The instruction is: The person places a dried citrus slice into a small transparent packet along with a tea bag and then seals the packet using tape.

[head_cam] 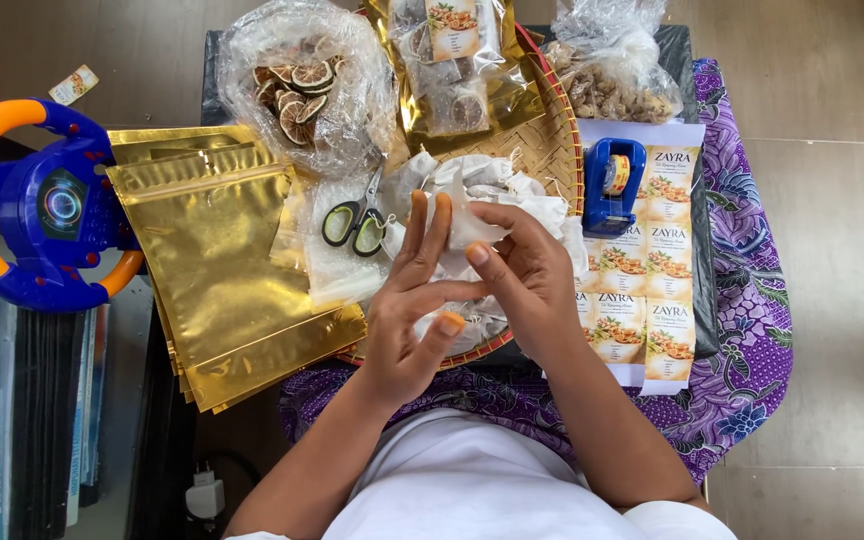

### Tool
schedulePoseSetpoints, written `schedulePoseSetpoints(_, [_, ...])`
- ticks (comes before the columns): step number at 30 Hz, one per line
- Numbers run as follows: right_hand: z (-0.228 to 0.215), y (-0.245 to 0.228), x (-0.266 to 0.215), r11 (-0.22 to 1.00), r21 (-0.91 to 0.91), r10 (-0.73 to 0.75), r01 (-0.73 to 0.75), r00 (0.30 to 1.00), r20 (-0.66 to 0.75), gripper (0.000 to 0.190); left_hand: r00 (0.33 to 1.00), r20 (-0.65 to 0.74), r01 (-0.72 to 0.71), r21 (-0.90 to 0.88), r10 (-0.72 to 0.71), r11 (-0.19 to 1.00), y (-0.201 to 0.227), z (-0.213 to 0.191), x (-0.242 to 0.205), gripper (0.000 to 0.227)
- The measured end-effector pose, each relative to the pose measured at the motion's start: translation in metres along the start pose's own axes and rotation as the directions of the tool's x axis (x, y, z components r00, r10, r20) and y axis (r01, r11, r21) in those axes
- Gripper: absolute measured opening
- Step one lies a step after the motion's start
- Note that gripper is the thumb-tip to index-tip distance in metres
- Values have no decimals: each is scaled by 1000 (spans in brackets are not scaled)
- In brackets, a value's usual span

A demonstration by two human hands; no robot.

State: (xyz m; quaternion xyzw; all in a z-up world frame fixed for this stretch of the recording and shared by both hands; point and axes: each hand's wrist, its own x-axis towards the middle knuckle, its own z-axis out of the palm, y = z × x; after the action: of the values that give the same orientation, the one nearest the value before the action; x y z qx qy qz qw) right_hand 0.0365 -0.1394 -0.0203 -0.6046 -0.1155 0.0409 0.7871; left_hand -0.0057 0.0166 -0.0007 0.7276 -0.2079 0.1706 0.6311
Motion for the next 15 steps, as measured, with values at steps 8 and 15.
schedulePoseSetpoints(8, [6, -20, 5, 990, -110, -90, 88, 996, -15, 22, 956, -227, 177, -70, -188, 982, -11, -15, 4, 40])
schedulePoseSetpoints(15, [7, -28, 3, 959, -248, -140, 136, 990, 3, 15, 870, -98, 439, -292, -483, 850, -19, -14, 2, 30])
